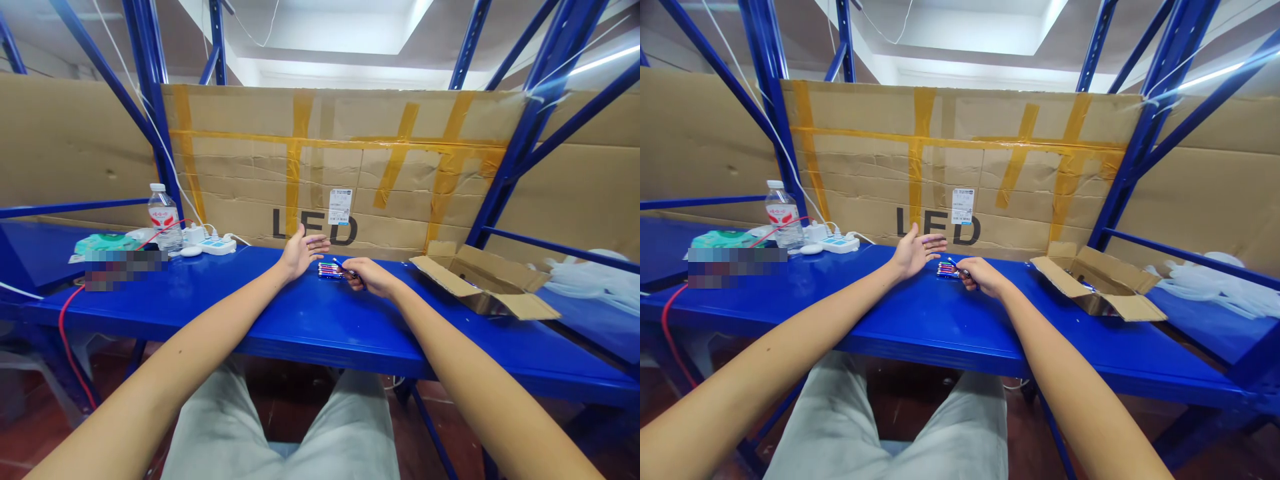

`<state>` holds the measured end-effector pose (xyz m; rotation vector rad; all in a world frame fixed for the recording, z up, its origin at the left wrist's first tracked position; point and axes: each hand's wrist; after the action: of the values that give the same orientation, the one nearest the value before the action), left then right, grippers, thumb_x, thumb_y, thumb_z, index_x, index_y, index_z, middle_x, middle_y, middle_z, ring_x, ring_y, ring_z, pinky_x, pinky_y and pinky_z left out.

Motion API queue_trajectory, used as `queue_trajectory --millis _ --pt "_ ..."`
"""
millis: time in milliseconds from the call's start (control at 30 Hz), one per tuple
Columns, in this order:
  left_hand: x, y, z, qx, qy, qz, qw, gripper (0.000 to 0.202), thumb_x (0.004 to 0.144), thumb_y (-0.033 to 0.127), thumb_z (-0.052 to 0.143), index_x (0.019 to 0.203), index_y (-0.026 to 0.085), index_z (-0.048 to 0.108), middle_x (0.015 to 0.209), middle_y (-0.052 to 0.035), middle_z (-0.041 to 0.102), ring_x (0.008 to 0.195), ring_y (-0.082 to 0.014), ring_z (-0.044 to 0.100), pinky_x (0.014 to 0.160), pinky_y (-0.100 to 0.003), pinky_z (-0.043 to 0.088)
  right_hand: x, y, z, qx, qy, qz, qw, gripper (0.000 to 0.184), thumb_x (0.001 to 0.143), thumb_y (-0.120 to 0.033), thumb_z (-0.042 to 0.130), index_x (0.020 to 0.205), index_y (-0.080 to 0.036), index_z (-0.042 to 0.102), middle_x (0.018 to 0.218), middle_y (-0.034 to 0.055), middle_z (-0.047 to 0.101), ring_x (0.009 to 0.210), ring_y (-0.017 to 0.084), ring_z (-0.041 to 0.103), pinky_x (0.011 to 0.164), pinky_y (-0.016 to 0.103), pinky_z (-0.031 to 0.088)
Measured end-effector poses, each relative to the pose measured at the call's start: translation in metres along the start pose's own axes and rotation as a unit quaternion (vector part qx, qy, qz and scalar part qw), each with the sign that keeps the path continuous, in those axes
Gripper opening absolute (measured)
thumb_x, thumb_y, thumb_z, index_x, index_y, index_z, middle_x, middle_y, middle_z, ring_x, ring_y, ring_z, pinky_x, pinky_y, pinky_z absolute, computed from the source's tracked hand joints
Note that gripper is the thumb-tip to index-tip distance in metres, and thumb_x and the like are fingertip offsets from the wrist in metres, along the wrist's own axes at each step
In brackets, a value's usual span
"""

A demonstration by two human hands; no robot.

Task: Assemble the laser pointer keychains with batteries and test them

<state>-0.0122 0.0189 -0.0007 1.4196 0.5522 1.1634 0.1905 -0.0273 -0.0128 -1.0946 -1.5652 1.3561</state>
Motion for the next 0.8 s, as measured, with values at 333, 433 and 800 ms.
queue_trajectory --millis 333,433,800 --pt "0.004 -0.003 -0.003 -0.064 0.010 -0.010 0.998 0.079 0.090 0.071 0.020 0.106 0.010 0.067 0.117 -0.0208 0.067 0.110 -0.0293 0.063 0.083 -0.037 0.052 0.002 0.002 -0.006 -0.052 0.057 -0.012 0.997 0.021 0.066 -0.024 0.068 0.060 -0.016 0.050 0.050 -0.0047 0.038 0.044 0.006 0.030 0.042 0.021 0.019" --pt "0.004 -0.003 -0.003 -0.095 0.013 -0.020 0.995 0.080 0.091 0.070 0.020 0.105 0.007 0.067 0.116 -0.0224 0.067 0.109 -0.0301 0.062 0.083 -0.036 0.051 0.004 0.004 -0.009 -0.080 0.082 -0.021 0.993 0.017 0.067 -0.026 0.066 0.062 -0.016 0.053 0.051 -0.0033 0.043 0.044 0.007 0.035 0.041 0.022 0.022" --pt "0.006 -0.005 -0.006 -0.104 0.011 -0.028 0.994 0.081 0.091 0.070 0.020 0.110 0.005 0.065 0.115 -0.0235 0.067 0.110 -0.0311 0.062 0.085 -0.036 0.050 -0.002 -0.004 -0.004 -0.131 0.099 -0.048 0.985 0.014 0.071 -0.025 0.059 0.062 -0.016 0.053 0.050 -0.0038 0.043 0.043 0.008 0.038 0.041 0.022 0.024"
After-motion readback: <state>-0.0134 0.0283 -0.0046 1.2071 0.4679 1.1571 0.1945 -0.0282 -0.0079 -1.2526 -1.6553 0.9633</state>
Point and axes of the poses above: each hand's wrist, its own x-axis towards the middle knuckle, its own z-axis out of the palm, y = z × x
